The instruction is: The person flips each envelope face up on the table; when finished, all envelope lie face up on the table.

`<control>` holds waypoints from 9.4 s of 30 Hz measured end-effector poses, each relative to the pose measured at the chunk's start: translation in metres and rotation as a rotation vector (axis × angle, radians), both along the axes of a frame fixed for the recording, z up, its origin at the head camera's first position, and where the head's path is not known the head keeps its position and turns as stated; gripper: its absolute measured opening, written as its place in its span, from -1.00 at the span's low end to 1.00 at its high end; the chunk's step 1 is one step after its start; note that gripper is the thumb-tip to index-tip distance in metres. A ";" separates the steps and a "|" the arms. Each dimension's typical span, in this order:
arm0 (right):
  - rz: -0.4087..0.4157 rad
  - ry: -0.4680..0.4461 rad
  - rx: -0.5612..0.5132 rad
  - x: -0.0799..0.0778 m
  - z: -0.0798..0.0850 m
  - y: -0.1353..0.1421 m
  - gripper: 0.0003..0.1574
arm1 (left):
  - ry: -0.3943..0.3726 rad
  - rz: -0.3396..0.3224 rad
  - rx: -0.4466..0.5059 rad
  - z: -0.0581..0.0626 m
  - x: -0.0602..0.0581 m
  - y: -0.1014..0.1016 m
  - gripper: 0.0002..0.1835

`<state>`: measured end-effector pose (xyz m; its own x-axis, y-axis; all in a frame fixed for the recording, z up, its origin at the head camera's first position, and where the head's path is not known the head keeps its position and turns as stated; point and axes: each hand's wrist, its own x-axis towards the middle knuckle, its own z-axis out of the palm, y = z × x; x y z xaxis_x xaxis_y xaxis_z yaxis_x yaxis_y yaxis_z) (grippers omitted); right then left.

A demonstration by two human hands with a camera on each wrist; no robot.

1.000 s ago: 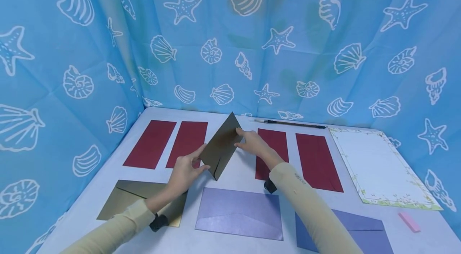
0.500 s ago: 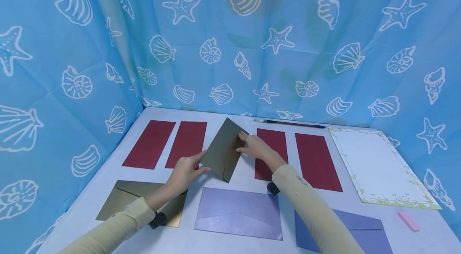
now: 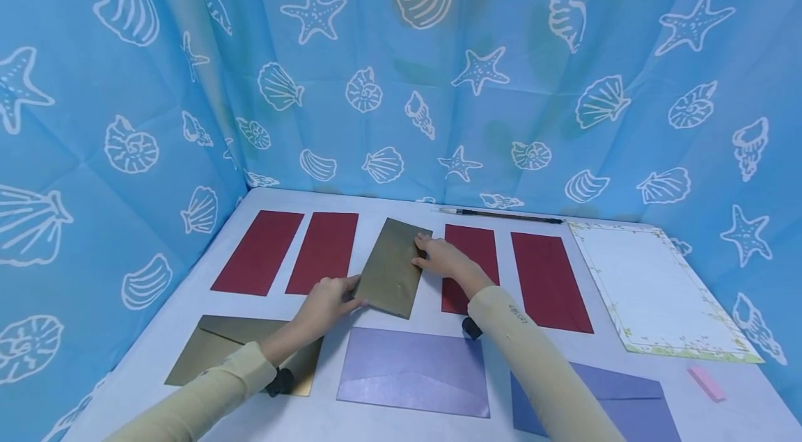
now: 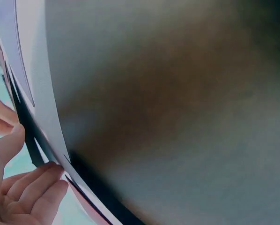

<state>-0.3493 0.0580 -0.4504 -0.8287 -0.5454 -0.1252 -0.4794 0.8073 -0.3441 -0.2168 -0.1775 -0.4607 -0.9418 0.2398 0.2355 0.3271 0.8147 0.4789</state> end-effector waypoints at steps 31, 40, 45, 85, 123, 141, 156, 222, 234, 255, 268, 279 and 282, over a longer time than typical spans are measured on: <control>0.195 0.100 -0.056 0.021 0.007 0.023 -0.60 | -0.021 -0.468 -0.294 0.014 0.006 -0.010 -0.69; 0.134 0.037 -0.062 0.015 0.012 0.020 -0.56 | -0.007 -0.493 -0.271 0.014 -0.004 -0.008 -0.70; 0.111 0.020 -0.089 0.013 0.011 0.022 -0.55 | -0.041 -0.472 -0.253 0.014 -0.005 -0.009 -0.67; 0.251 -0.059 -0.410 0.035 0.013 -0.066 -0.52 | -0.129 -0.089 -0.036 0.028 0.017 -0.132 -0.49; 0.289 -0.029 -0.193 0.049 0.004 -0.107 -0.48 | -0.025 -0.116 -0.358 0.009 -0.015 -0.111 -0.39; 0.214 -0.002 -0.364 0.042 0.000 -0.094 -0.50 | 0.389 -0.422 -0.806 0.012 -0.006 -0.110 -0.42; -0.020 -0.173 -0.553 0.021 0.004 -0.102 -0.42 | 0.602 -0.336 -0.525 0.011 0.007 -0.116 -0.33; 0.219 -0.108 -0.285 0.032 0.002 -0.121 -0.29 | 0.140 0.255 0.291 0.012 0.021 -0.102 -0.27; 0.240 -0.036 -0.184 0.035 0.003 -0.117 -0.32 | 0.045 0.249 0.145 0.013 0.015 -0.111 -0.33; 0.224 0.035 -0.114 0.037 0.004 -0.112 -0.38 | -0.031 0.246 -0.022 0.005 0.014 -0.103 -0.35; 0.375 0.053 -0.099 0.046 0.010 -0.103 -0.53 | -0.051 -0.017 -0.282 0.017 0.020 -0.110 -0.51; 0.374 0.076 -0.073 0.050 0.006 -0.103 -0.56 | -0.062 -0.043 -0.299 0.009 0.021 -0.107 -0.53; 0.371 0.089 -0.076 0.050 0.006 -0.102 -0.57 | -0.063 -0.036 -0.302 0.009 0.020 -0.106 -0.53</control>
